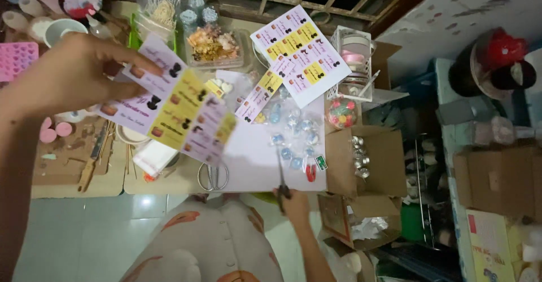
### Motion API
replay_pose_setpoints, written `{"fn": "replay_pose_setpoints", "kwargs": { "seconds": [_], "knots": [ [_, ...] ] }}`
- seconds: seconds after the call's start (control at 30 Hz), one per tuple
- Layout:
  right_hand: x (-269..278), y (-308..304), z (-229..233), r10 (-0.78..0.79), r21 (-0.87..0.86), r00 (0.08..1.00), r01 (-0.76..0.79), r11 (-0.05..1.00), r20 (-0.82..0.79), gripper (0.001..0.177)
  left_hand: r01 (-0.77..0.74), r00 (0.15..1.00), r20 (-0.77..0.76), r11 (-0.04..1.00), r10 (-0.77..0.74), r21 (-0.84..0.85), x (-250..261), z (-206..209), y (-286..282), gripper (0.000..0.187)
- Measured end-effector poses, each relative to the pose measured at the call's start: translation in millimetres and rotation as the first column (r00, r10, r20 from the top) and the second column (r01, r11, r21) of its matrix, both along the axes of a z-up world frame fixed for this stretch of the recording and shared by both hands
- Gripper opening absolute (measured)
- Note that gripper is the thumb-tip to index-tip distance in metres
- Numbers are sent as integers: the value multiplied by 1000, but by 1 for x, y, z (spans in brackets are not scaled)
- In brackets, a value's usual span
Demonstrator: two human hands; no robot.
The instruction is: Cutting out individual labels from a printed sheet using scissors
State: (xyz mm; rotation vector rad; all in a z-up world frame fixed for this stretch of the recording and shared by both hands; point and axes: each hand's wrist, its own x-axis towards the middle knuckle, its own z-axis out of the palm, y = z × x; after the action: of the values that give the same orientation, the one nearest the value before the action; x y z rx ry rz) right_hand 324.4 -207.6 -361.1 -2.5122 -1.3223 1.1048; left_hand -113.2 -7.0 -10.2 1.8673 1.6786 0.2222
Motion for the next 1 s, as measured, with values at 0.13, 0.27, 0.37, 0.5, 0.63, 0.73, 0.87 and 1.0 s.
{"fn": "replay_pose_setpoints", "kwargs": {
  "seconds": [0.13,0.27,0.37,0.5,0.63,0.73,0.87,1.0],
  "knots": [
    [-32,3,-58,205,92,955,-229,969,216,63,21,998,-53,1000,-22,-12,9,3,-2,46],
    [-43,8,-108,158,400,917,-308,863,365,35,141,988,61,990,-139,-30,19,-5,3,44],
    [-59,34,-43,116,255,979,-156,954,166,35,256,956,137,966,-259,40,29,-3,4,43],
    [-71,81,87,171,677,921,123,726,-351,35,483,843,221,871,-491,93,46,-8,9,36],
    [-92,120,236,683,803,622,-142,579,-382,80,598,736,263,781,-624,178,76,20,5,46],
    [-106,123,232,699,669,269,-206,714,-663,58,546,810,219,836,-544,56,90,31,3,58],
    [-121,125,232,523,575,365,44,817,-771,27,139,540,765,934,-351,330,73,18,0,60],
    [-122,125,220,484,600,465,136,788,-741,30,-181,564,779,962,273,-205,81,-81,-33,105]
  ]
}}
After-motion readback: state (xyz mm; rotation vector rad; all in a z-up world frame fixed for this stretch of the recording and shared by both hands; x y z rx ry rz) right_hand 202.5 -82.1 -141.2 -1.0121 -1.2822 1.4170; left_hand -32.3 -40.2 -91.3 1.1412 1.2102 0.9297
